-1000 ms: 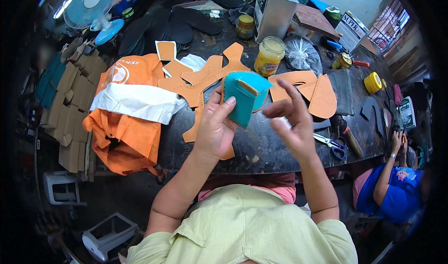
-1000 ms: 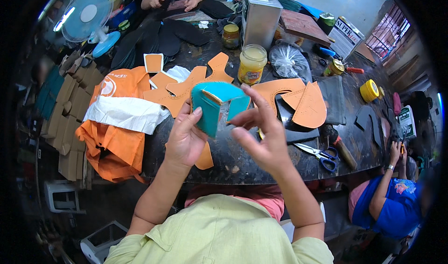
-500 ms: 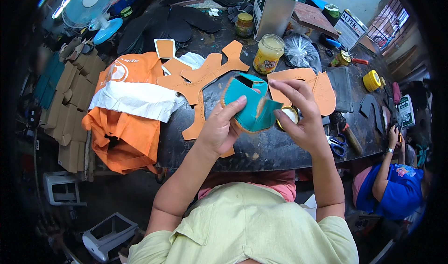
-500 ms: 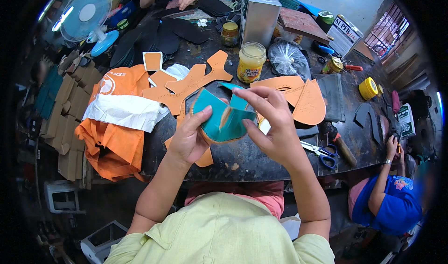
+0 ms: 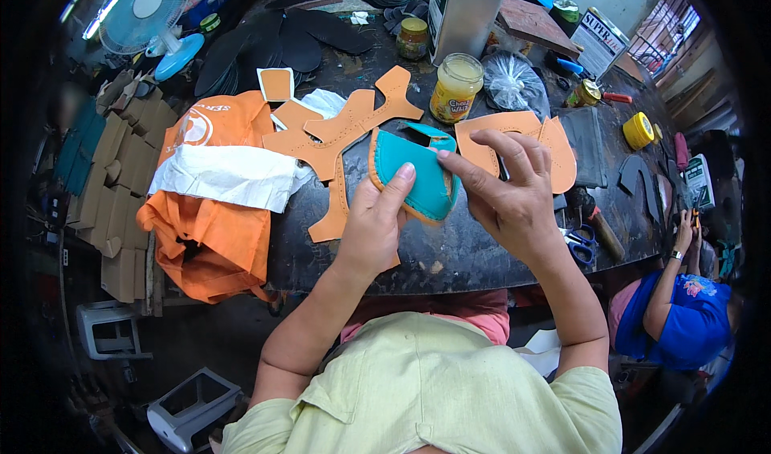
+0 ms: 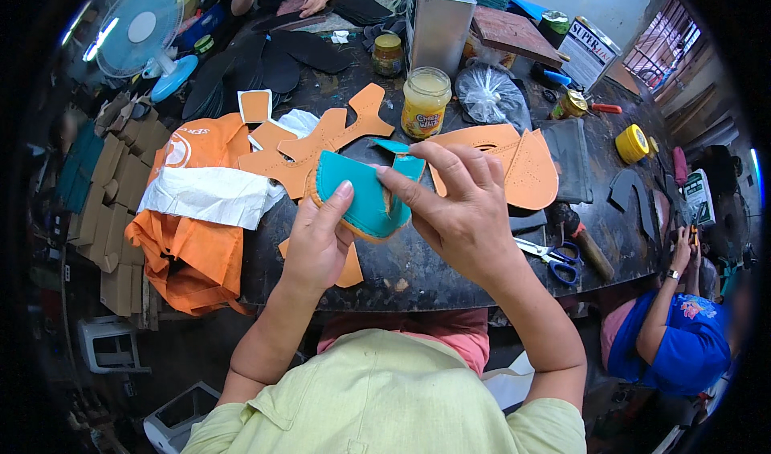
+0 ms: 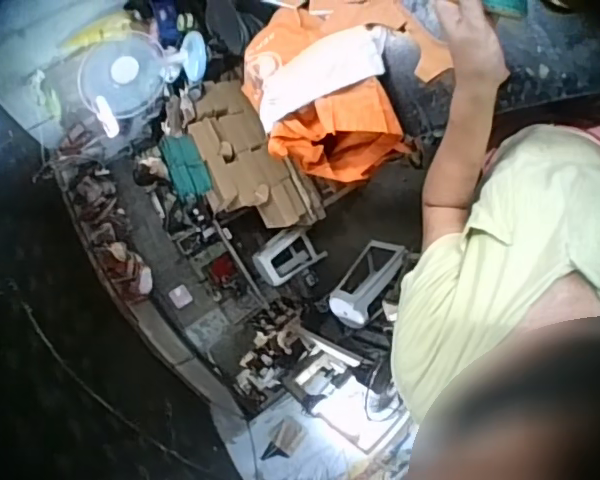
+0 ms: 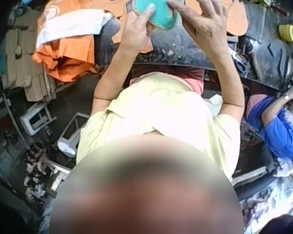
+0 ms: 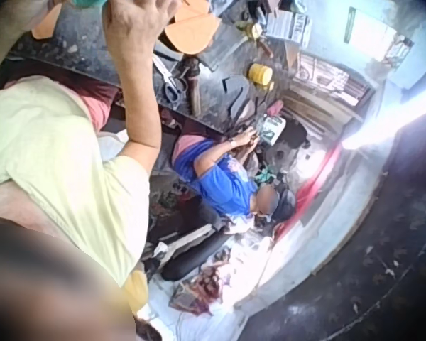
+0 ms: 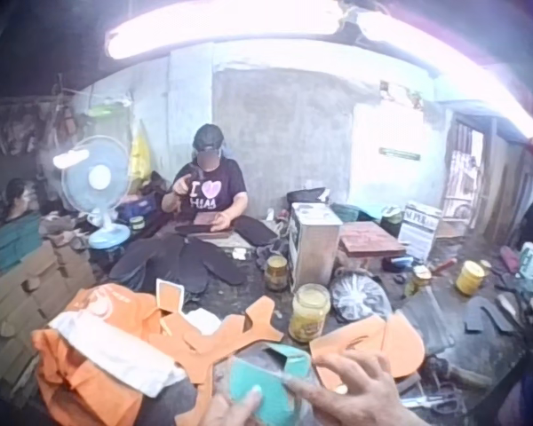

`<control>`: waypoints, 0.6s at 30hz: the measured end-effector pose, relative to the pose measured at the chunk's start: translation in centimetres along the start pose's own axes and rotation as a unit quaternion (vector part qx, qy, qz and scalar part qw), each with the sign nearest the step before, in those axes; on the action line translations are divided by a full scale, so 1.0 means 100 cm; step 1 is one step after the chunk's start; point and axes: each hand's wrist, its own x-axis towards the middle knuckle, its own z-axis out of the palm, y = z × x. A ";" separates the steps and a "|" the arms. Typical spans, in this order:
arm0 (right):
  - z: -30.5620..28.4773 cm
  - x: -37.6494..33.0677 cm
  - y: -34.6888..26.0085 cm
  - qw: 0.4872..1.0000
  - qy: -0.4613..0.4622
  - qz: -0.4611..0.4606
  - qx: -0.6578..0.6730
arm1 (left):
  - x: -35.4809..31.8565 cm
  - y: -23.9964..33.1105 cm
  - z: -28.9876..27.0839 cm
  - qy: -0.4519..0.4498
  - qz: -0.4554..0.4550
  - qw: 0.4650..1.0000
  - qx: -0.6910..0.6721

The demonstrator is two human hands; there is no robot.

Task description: The person wipes a worktable with a white cloth, then uses shears to trim and cut orange and teal leather pieces. They handle multiple leather parts, repositioning them and cutting along edges. The person also opens a yellow-lidded jar and applies its contents to a leather piece.

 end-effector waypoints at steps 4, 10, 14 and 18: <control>0.007 -0.001 0.000 0.995 0.012 -0.035 0.094 | 0.002 0.004 0.000 -0.015 0.001 0.999 -0.032; 0.008 -0.011 0.000 0.991 0.029 -0.020 0.132 | 0.008 0.006 -0.008 -0.004 -0.073 0.990 -0.120; 0.011 -0.012 -0.004 0.995 0.042 -0.069 0.056 | 0.009 0.002 -0.009 0.003 -0.109 0.971 -0.215; 0.011 -0.009 -0.003 0.984 0.078 0.002 0.162 | 0.006 0.002 -0.010 0.012 -0.124 0.972 -0.198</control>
